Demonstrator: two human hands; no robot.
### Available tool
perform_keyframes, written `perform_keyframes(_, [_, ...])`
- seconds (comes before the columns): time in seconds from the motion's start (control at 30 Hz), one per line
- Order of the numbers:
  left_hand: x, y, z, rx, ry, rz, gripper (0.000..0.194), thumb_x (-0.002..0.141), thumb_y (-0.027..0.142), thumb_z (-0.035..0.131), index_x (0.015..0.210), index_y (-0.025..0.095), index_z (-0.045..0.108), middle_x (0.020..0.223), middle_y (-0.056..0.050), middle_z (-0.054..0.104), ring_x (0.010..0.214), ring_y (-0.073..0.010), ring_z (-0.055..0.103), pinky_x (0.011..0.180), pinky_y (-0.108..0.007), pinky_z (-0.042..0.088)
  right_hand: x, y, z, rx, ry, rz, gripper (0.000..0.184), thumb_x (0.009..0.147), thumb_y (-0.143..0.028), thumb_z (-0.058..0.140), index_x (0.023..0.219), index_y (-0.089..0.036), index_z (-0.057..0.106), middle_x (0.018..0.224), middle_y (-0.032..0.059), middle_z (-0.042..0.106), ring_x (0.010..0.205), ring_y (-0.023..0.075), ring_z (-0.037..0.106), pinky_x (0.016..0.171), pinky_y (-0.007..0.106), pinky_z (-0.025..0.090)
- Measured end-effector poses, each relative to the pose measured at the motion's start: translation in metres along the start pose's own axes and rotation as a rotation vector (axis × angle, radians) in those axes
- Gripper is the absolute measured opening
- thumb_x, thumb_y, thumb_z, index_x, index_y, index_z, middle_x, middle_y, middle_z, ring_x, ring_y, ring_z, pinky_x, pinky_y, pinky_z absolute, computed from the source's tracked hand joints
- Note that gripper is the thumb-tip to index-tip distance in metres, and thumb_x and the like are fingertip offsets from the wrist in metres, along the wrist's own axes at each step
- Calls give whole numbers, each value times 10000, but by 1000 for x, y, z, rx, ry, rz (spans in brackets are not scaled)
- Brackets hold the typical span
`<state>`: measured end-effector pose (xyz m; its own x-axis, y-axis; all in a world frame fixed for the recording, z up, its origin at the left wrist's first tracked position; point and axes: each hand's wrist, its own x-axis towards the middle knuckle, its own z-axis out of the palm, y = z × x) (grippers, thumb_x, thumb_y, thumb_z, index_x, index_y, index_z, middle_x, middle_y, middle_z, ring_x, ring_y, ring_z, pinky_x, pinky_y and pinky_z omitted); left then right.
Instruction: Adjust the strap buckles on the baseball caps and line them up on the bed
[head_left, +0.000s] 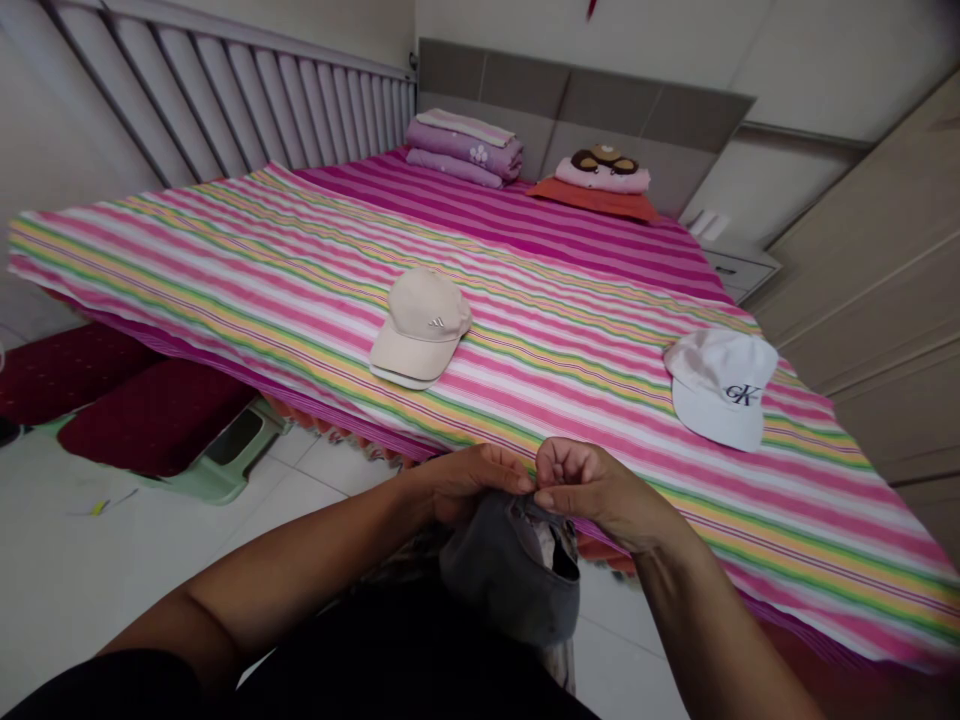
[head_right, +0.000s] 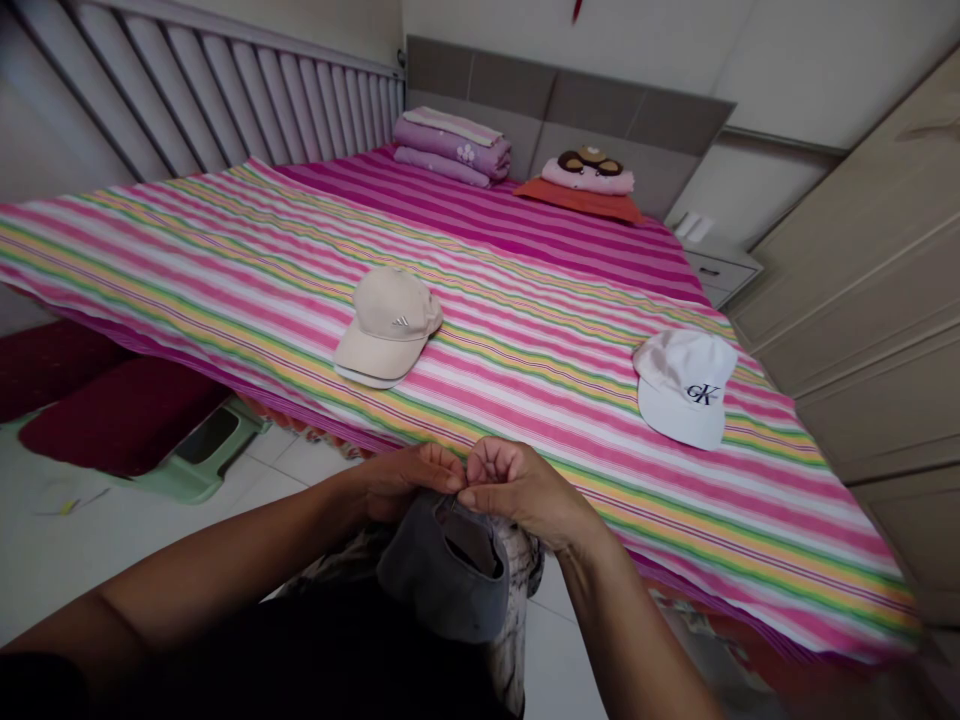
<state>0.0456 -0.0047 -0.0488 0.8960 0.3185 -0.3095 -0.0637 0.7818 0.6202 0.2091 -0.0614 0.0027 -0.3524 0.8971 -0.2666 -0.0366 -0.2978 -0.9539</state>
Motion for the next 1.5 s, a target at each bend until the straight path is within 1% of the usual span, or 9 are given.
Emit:
perform_keyframes(0.2, [-1, 0, 2, 3, 12, -6, 143, 510, 99, 688, 648, 80, 657, 539, -27, 634, 448, -97, 554, 484, -206, 420, 1, 2, -1, 30, -1, 5, 237, 600, -208, 730, 647, -160, 503, 540, -73, 416, 478, 48, 312, 446, 204, 186])
perform_keyframes(0.37, [1, -3, 1, -2, -14, 11, 136, 530, 104, 704, 653, 96, 647, 535, -14, 624, 444, -94, 551, 473, -199, 416, 2, 2, -1, 38, -1, 5, 245, 589, -230, 743, 641, -159, 514, 533, -72, 421, 477, 53, 310, 450, 210, 180])
perform_keyframes(0.63, [1, -8, -1, 12, -9, 148, 167, 582, 155, 729, 694, 105, 616, 612, 3, 596, 525, -65, 538, 539, -178, 404, 1, 4, -3, 45, 109, -13, 268, 568, -245, 761, 654, -159, 522, 547, -63, 450, 484, 54, 350, 450, 201, 215])
perform_keyframes(0.8, [0, -9, 1, -6, -92, 148, 218, 601, 214, 734, 737, 109, 599, 655, -5, 595, 554, -70, 544, 541, -177, 411, 1, 5, -1, 61, 131, -6, 277, 572, -259, 756, 651, -168, 507, 509, -78, 443, 420, 40, 341, 393, 187, 219])
perform_keyframes(0.9, [1, -9, 0, -23, -142, 143, 209, 629, 226, 716, 753, 111, 594, 673, -25, 615, 573, -97, 571, 574, -220, 451, 2, 5, 0, 75, 122, 1, 269, 584, -258, 746, 654, -169, 502, 511, -81, 450, 406, 33, 354, 374, 175, 244])
perform_keyframes(1.0, [1, -9, -3, -23, -155, 146, 192, 656, 224, 693, 776, 109, 596, 694, -49, 638, 590, -122, 595, 597, -258, 477, 2, 7, 0, 78, 129, 3, 261, 591, -250, 736, 665, -167, 500, 530, -77, 460, 418, 32, 383, 380, 167, 276])
perform_keyframes(1.17, [2, -11, -7, -17, -122, 128, 185, 646, 202, 696, 772, 108, 599, 690, -50, 644, 587, -128, 605, 556, -233, 475, 2, 9, -1, 69, 119, 6, 231, 601, -221, 705, 675, -177, 491, 556, -64, 483, 439, 49, 414, 410, 187, 304])
perform_keyframes(1.33, [4, -12, -7, -18, -72, 129, 154, 640, 157, 691, 757, 107, 604, 651, -32, 629, 556, -99, 576, 553, -229, 480, 4, 6, 0, 70, 106, 18, 202, 566, -146, 659, 670, -180, 490, 552, -66, 495, 435, 49, 381, 413, 191, 260])
perform_keyframes(1.5, [4, -11, -5, 14, -39, 117, 132, 643, 160, 689, 732, 107, 608, 608, -18, 616, 517, -97, 574, 531, -227, 478, 6, 5, 2, 110, 113, 54, 221, 535, -98, 608, 691, -188, 480, 552, -65, 515, 435, 51, 381, 412, 188, 238])
